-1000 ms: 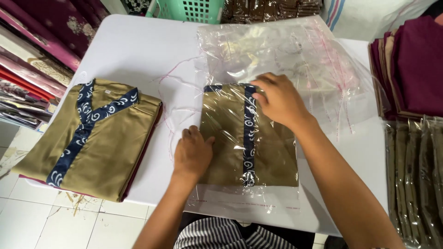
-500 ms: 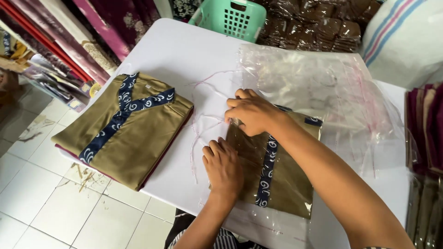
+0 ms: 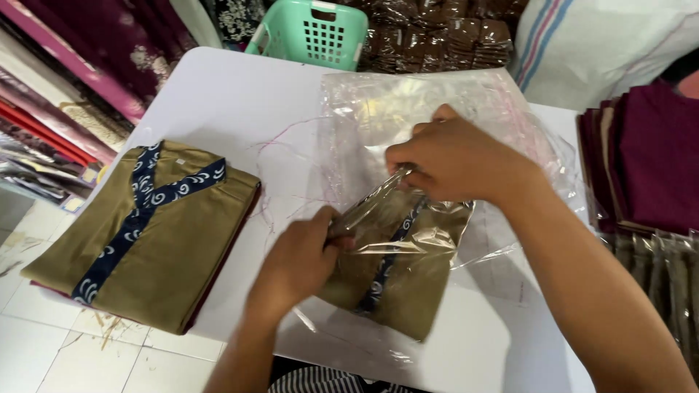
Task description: Packing folded shirts into clear plastic bags at a factory workstation.
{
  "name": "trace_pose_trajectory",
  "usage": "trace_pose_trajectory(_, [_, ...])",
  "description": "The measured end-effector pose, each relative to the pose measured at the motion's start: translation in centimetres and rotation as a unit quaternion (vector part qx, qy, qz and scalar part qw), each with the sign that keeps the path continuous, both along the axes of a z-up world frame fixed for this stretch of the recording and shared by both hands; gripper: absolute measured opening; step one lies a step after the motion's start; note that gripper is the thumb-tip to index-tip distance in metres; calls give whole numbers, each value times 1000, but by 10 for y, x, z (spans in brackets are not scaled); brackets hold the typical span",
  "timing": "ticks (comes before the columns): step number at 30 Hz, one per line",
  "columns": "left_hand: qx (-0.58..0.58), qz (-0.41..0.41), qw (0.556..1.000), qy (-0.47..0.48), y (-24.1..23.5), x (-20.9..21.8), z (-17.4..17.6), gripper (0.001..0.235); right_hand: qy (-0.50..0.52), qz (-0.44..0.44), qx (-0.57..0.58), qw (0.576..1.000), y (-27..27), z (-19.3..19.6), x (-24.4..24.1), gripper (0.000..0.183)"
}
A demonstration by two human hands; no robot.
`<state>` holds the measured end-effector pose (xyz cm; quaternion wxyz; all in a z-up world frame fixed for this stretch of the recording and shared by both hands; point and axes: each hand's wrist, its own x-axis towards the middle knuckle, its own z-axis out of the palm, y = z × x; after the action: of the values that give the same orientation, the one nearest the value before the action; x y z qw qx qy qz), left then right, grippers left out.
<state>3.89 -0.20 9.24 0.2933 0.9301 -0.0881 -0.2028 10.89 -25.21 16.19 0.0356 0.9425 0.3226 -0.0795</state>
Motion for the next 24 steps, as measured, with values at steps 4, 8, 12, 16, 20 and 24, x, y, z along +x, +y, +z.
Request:
trace_pose_trajectory(4, [71,-127,989,-24,-6,25,80,28,10,-47,66,997,-35,38,-40,12])
trace_pose_trajectory(8, [153,-217,961,-73,-39,53,138,16,87,-181,161,966,-68,36,-80,20])
trace_pose_trajectory(12, [249,-279,918,-132,-119,89,132,23,113,-251,321,906,-90,-26,-126,22])
trace_pose_trajectory(16, [364,-351,855,-112,-237,112,71,47,131,-435,565,689,-75,-104,-166,15])
trace_pose_trajectory(20, [394,-465,779,-144,-293,84,9,50,97,-511,719,460,-58,-196,-198,21])
trace_pose_trajectory(24, [284,-556,741,-247,-300,82,-92,22,75,-614,659,428,-32,-164,-206,20])
